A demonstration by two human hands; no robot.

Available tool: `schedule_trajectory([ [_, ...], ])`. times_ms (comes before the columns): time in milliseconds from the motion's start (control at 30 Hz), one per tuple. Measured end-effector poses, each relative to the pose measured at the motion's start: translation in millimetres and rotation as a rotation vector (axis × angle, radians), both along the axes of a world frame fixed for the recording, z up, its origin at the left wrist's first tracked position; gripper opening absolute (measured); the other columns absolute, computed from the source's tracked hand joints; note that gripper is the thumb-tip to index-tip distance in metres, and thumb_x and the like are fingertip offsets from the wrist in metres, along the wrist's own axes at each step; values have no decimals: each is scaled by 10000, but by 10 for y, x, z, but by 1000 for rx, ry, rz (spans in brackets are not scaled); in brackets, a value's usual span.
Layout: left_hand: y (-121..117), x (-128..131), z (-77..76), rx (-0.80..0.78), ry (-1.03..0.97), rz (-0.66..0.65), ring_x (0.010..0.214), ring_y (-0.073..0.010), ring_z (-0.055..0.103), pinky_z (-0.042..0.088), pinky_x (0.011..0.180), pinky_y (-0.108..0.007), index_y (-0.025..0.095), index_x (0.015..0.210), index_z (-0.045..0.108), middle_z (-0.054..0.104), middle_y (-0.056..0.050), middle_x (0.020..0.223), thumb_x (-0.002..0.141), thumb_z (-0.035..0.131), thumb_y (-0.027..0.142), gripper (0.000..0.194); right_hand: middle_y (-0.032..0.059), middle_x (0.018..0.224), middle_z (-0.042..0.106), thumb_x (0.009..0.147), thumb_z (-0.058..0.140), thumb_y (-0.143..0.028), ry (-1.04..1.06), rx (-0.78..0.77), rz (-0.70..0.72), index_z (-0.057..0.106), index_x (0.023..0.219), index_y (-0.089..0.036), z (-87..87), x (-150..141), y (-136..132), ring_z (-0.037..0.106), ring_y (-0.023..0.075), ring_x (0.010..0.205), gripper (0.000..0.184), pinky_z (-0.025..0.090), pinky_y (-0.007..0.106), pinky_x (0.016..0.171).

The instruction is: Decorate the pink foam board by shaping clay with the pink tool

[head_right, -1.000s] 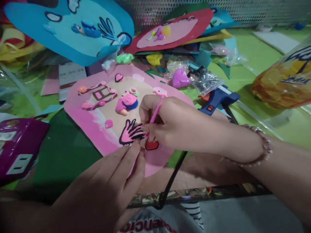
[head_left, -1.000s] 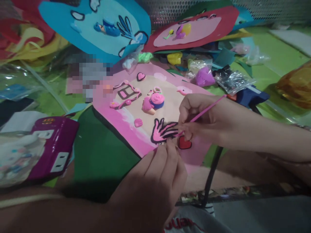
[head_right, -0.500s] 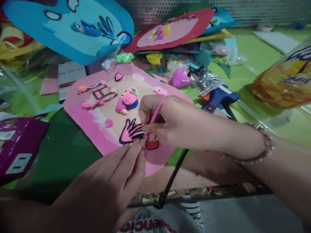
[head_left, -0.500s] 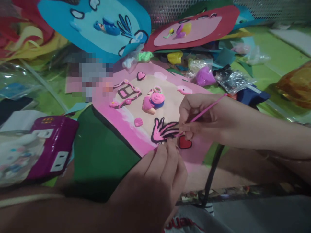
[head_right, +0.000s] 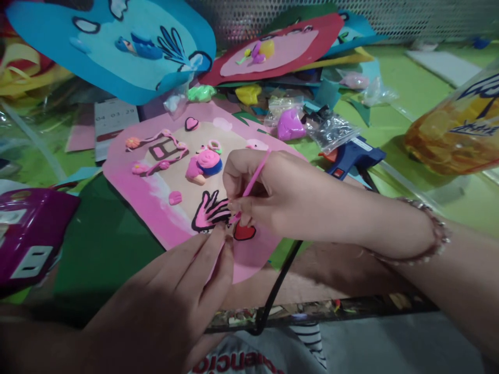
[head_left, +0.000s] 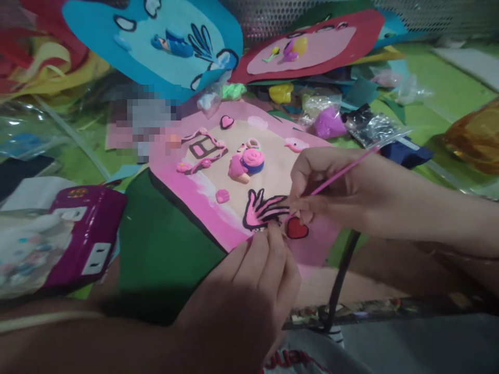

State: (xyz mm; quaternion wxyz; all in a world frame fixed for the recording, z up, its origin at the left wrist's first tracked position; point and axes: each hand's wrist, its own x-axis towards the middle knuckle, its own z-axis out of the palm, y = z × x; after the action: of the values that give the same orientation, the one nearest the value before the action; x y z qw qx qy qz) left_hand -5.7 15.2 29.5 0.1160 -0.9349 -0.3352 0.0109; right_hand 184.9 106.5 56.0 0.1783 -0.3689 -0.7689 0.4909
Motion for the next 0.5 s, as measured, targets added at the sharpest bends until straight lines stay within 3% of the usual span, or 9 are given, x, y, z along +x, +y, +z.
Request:
schedule_trajectory([
  [200,10,-2,42,-67,42,-14,1064,-277,593,499,847,-324,52,1226,552,572,-195,1246,868,443,245,421,-8,706,596,753,573,-60,-75,97,3,506,809,-200,7,-8,-3,576,130,621,165,460,249,522],
  [500,-19,-12,-88,-5,-36,-7,1008,-286,611,504,835,-356,16,1204,556,605,-203,1172,839,450,197,421,-24,729,611,777,554,-71,-120,93,51,508,799,-193,27,-41,-54,564,102,623,132,437,215,502],
])
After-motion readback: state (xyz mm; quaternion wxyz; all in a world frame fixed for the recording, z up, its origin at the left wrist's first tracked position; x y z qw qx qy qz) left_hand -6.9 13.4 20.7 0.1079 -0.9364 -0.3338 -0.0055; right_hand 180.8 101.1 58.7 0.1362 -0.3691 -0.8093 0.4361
